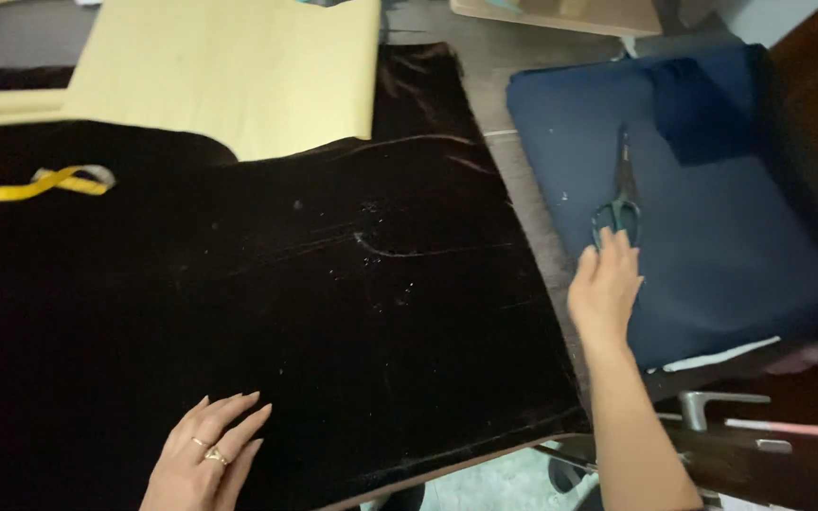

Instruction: The person aligns a dark fabric on a worktable, smooths it with both hands, and then uses shears to cut along a marked edge. The cut piece remains on the table as the person continues trimming the edge.

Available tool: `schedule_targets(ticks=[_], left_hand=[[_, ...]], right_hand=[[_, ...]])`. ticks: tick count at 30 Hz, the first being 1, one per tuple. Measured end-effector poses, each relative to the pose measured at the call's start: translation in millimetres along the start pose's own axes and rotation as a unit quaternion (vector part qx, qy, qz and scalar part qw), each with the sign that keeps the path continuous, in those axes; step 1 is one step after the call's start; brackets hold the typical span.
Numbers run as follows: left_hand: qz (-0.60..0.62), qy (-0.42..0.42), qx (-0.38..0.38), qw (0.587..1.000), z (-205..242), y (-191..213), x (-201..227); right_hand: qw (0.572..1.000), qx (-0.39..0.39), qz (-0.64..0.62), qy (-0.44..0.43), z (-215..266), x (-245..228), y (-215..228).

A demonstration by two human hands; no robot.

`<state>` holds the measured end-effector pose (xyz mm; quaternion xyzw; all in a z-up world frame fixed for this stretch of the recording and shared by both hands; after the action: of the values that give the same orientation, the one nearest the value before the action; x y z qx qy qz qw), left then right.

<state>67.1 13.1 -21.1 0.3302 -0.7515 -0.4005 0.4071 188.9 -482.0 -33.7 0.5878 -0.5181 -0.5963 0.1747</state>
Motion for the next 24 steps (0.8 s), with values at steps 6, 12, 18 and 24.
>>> schedule_targets(ticks=[6,12,18,24], left_hand=[[0.012,-0.012,-0.002,1.0,-34,1,-24],[0.033,-0.079,-0.046,0.995,-78,2,-52],[0.04,-0.107,-0.073,0.991,-121,-2,-65],[0.069,-0.154,-0.074,0.983,-162,-18,-61]], right_hand=[[0.973,0.02,0.051,-0.222,-57,22,7],[0.963,-0.025,0.056,-0.263,-87,18,16],[0.939,0.006,-0.099,-0.33,-84,-20,34],[0.827,0.127,-0.466,-0.289,-21,-69,33]])
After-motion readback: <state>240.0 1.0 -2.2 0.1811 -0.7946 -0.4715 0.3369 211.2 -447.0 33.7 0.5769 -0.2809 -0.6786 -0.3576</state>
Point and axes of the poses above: each hand's wrist, its own z-axis away from the middle knuckle, its own y-axis out of the back of the hand, x = y × z, the point moved 2 cm from there along -z, towards the middle knuckle, and after that the axes turned 8 degrees about -z, right-handed, at the moved point
